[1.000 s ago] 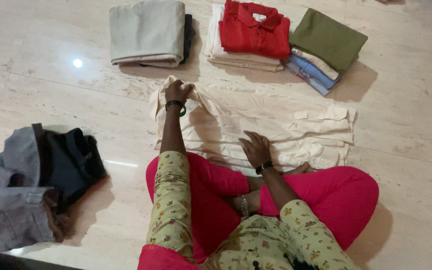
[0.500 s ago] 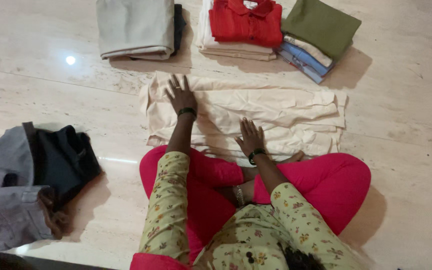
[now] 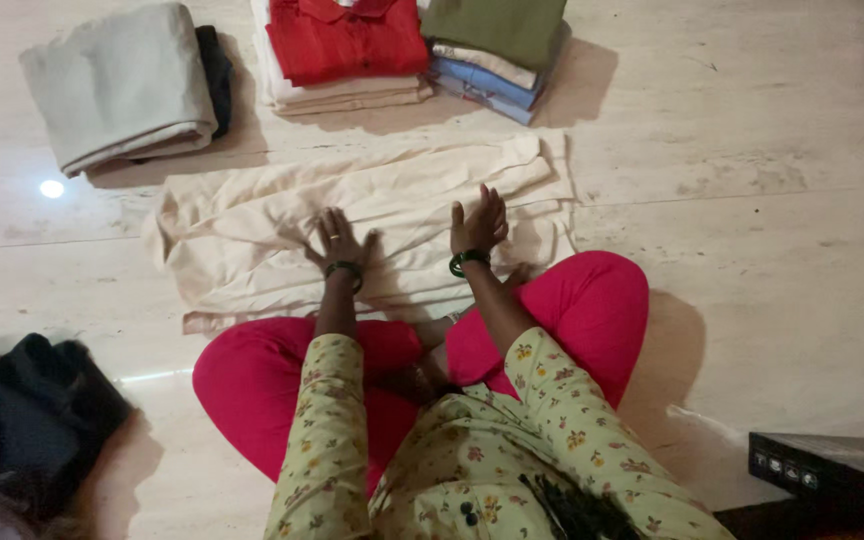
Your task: The person sits on the floor and folds a green shirt, then a cream-colored shirt, placing each folded item into a stack. The person smooths and aligns the garments by hand before stacking them.
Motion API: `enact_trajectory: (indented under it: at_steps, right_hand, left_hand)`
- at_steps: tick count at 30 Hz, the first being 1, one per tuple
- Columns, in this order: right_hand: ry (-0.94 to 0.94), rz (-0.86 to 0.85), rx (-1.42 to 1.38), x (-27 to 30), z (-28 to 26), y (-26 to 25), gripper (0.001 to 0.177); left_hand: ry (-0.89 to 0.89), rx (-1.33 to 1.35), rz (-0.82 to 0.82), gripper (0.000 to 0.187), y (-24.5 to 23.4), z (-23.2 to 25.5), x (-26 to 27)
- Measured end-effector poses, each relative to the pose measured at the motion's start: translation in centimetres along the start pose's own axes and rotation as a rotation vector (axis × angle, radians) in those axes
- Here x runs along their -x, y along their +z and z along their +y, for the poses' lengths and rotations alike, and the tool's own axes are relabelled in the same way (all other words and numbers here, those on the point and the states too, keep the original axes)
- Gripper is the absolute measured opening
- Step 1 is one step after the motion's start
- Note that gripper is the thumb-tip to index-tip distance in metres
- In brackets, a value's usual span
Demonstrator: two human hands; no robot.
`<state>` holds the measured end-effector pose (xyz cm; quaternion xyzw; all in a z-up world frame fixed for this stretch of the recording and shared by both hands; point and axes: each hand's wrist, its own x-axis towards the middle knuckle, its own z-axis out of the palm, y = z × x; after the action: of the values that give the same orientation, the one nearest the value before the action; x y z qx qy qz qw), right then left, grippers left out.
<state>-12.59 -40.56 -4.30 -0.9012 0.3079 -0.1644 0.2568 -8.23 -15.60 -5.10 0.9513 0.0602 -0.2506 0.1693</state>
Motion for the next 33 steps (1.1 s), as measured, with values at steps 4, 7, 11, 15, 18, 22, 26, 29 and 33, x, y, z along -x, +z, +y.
enact_trajectory:
  at_steps: [4,7,11,15,18,22,26,29,33]
  right_hand:
    - [-0.086,-0.216,-0.027,-7.4,1.4,-0.6,0.076]
    - [0.007,-0.317,-0.062,-13.3,4.6,-3.0,0.088]
    - [0.381,-0.440,0.223,-15.1,6.3,-4.1,0.102]
    - [0.515,-0.421,0.245,-12.4,4.0,-3.4,0.084]
    - [0.291,-0.683,0.404,-11.9,3.8,-4.5,0.078]
    - [0.326,-0.880,0.417,-11.5,4.2,-5.7,0.058]
    - [0.062,-0.898,0.632,-11.6,3.8,-5.9,0.051]
    - [-0.087,-0.975,0.472,-13.3,3.7,-6.5,0.048]
    - [-0.044,-1.048,-0.014,-16.1,5.1,-7.5,0.048]
  left_hand:
    - [-0.155,-0.055,0.008,0.107,-2.8,-3.5,0.9]
    - [-0.269,-0.059,0.066,0.103,-4.4,-3.6,1.5]
    - [-0.104,-0.117,0.225,0.096,-3.0,-0.2,2.4]
    - [0.429,-0.218,0.303,0.080,1.0,3.9,5.9]
    - [0.561,-0.180,0.272,0.074,4.2,6.2,8.4]
    - [0.544,-0.220,0.208,0.078,5.7,6.0,8.9]
    - [0.482,-0.087,0.274,0.075,5.3,4.2,7.0]
    - [0.396,-0.185,0.274,0.077,5.7,3.7,6.1]
    - [0.550,-0.214,0.289,0.076,6.8,4.9,6.9]
